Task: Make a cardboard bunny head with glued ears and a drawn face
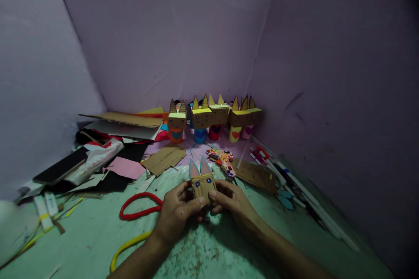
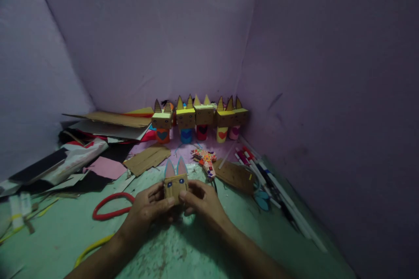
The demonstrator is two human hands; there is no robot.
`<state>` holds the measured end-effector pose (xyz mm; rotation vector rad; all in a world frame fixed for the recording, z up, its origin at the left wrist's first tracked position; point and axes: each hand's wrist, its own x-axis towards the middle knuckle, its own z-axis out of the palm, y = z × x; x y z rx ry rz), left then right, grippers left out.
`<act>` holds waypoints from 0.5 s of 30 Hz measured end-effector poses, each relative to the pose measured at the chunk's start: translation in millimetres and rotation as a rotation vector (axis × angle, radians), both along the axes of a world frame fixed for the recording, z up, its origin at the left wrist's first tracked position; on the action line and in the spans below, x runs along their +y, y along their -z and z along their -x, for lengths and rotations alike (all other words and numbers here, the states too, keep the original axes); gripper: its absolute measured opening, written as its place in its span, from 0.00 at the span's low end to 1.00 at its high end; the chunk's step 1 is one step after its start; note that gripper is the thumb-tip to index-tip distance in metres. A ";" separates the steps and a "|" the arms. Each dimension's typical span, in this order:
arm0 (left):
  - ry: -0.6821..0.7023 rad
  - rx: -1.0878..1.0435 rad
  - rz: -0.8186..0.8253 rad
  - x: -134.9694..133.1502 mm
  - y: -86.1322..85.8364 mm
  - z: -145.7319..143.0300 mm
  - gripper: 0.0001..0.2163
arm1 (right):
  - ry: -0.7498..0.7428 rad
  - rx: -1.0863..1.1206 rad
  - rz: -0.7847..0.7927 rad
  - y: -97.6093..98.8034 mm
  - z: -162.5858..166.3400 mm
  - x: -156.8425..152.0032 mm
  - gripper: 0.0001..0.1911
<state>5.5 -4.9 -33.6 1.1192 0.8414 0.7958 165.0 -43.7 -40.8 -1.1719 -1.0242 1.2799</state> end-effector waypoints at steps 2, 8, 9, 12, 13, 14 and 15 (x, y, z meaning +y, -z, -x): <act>-0.005 0.004 -0.004 -0.3 1.1 0.1 0.26 | 0.006 -0.027 -0.012 -1.6 0.0 -0.1 0.28; 0.017 0.030 -0.027 0.0 2.7 0.8 0.25 | 0.000 -0.067 -0.011 -2.3 -0.3 -0.9 0.27; 0.018 0.039 -0.032 0.0 2.4 0.8 0.24 | -0.010 -0.071 -0.012 -2.6 -0.6 -1.3 0.26; 0.026 0.044 -0.042 -0.7 1.1 1.0 0.23 | -0.033 -0.075 -0.017 -3.7 -1.9 -2.5 0.25; 0.029 0.042 -0.043 -1.1 0.7 1.1 0.22 | -0.036 -0.071 -0.015 -3.9 -2.4 -2.9 0.25; 0.034 0.039 -0.045 -1.5 0.4 1.2 0.23 | -0.038 -0.059 -0.009 -4.0 -2.7 -3.2 0.24; 0.040 0.028 -0.045 -1.9 0.1 1.3 0.23 | -0.039 -0.042 -0.002 -4.1 -2.9 -3.4 0.24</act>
